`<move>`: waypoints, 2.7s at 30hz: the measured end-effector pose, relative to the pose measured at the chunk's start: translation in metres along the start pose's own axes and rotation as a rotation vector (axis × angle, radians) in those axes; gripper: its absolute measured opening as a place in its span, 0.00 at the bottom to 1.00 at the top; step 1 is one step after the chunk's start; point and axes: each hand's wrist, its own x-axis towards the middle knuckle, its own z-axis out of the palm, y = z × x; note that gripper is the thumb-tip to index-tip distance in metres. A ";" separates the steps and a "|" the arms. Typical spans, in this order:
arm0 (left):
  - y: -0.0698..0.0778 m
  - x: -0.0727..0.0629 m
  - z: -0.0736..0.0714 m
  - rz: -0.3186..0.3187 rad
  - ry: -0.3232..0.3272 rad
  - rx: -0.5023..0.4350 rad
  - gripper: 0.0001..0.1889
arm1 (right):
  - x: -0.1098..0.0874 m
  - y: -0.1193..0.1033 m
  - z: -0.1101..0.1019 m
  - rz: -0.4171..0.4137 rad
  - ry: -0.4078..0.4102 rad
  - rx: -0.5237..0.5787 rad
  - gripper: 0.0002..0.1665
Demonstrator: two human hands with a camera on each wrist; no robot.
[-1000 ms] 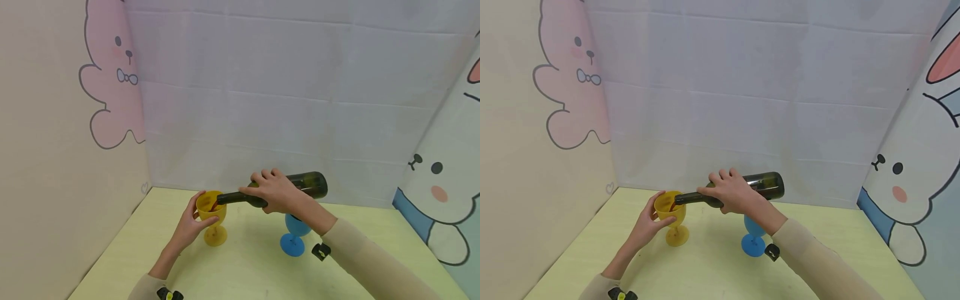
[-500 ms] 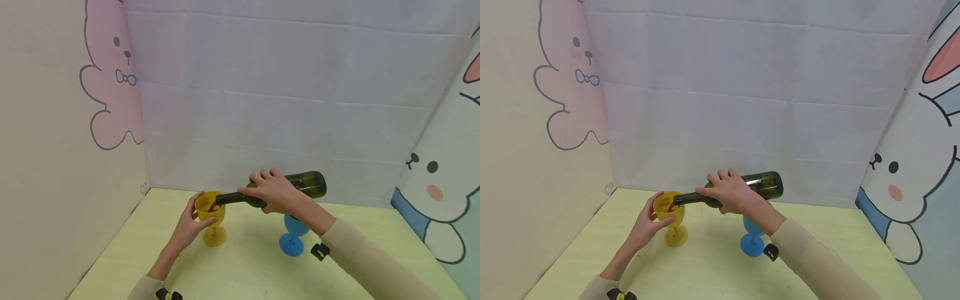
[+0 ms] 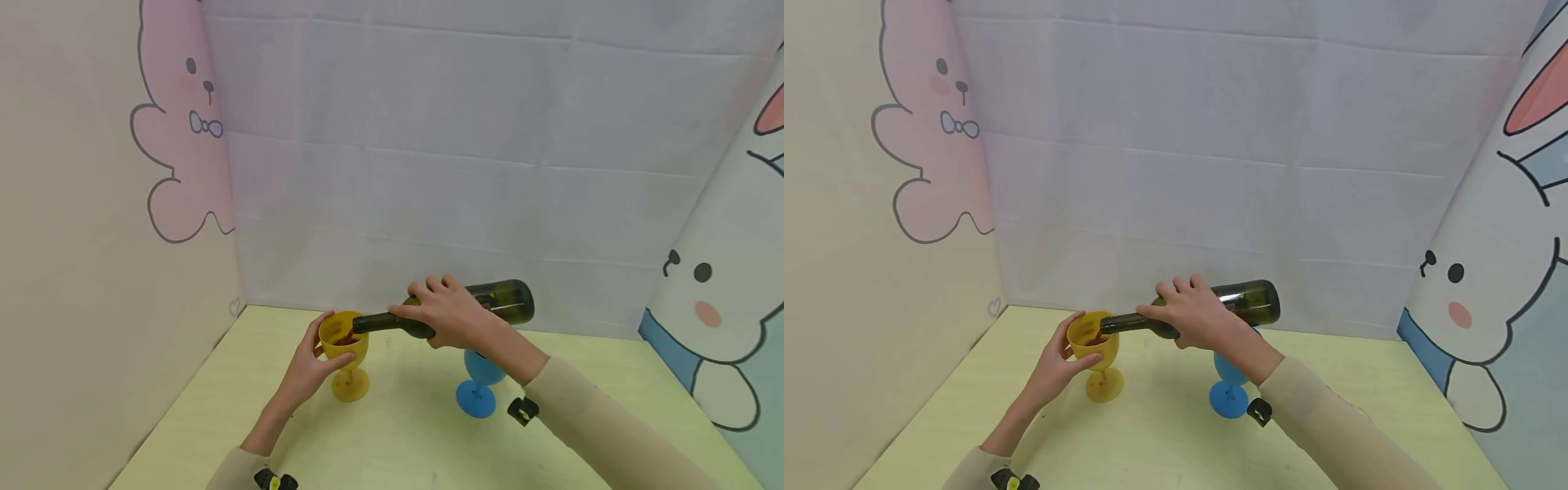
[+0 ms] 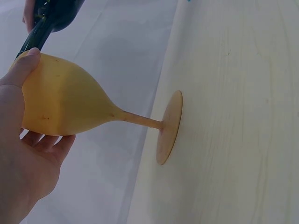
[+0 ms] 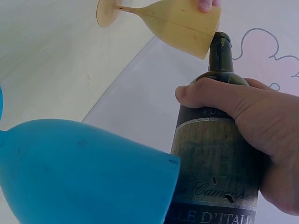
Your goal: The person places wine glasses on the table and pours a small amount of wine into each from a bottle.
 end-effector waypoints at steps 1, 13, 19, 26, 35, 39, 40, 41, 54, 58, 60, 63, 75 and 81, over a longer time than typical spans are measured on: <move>0.000 0.000 0.000 0.000 0.000 -0.001 0.46 | 0.000 0.000 0.000 0.001 0.000 0.002 0.50; 0.000 0.001 0.001 0.008 -0.006 -0.002 0.46 | 0.000 0.000 0.001 0.000 0.004 0.003 0.49; 0.001 0.000 0.002 -0.003 0.004 0.008 0.46 | -0.001 0.000 -0.001 0.002 0.004 0.016 0.50; 0.002 -0.001 0.003 0.001 0.000 -0.001 0.46 | -0.002 0.000 -0.003 0.010 -0.018 0.030 0.50; 0.002 -0.001 0.004 -0.005 -0.001 -0.003 0.47 | -0.004 -0.001 -0.001 0.007 -0.010 0.034 0.49; 0.003 -0.002 0.005 -0.005 -0.001 -0.003 0.46 | -0.005 0.000 0.000 0.006 0.003 0.034 0.49; 0.003 -0.002 0.004 -0.005 0.000 -0.004 0.46 | -0.005 0.000 0.001 0.006 0.002 0.033 0.49; 0.003 -0.002 0.004 -0.005 0.000 -0.005 0.46 | -0.005 0.000 0.001 0.006 0.004 0.034 0.49; 0.001 -0.003 0.003 -0.010 0.004 -0.010 0.46 | -0.005 0.004 0.004 0.005 0.037 0.067 0.47; 0.001 -0.003 0.003 -0.015 0.002 -0.012 0.45 | -0.007 0.005 0.005 0.009 0.043 0.078 0.47; 0.001 -0.004 0.003 -0.014 0.003 -0.013 0.46 | -0.008 0.006 0.005 0.008 0.047 0.080 0.47; 0.001 -0.004 0.003 -0.009 0.005 -0.013 0.46 | -0.008 0.007 0.005 0.009 0.057 0.081 0.46; 0.002 -0.004 0.003 -0.008 0.008 -0.021 0.46 | -0.008 0.009 0.008 0.027 0.032 0.104 0.47; 0.002 -0.003 0.004 -0.015 0.011 -0.019 0.46 | -0.008 0.010 0.008 0.026 0.030 0.117 0.48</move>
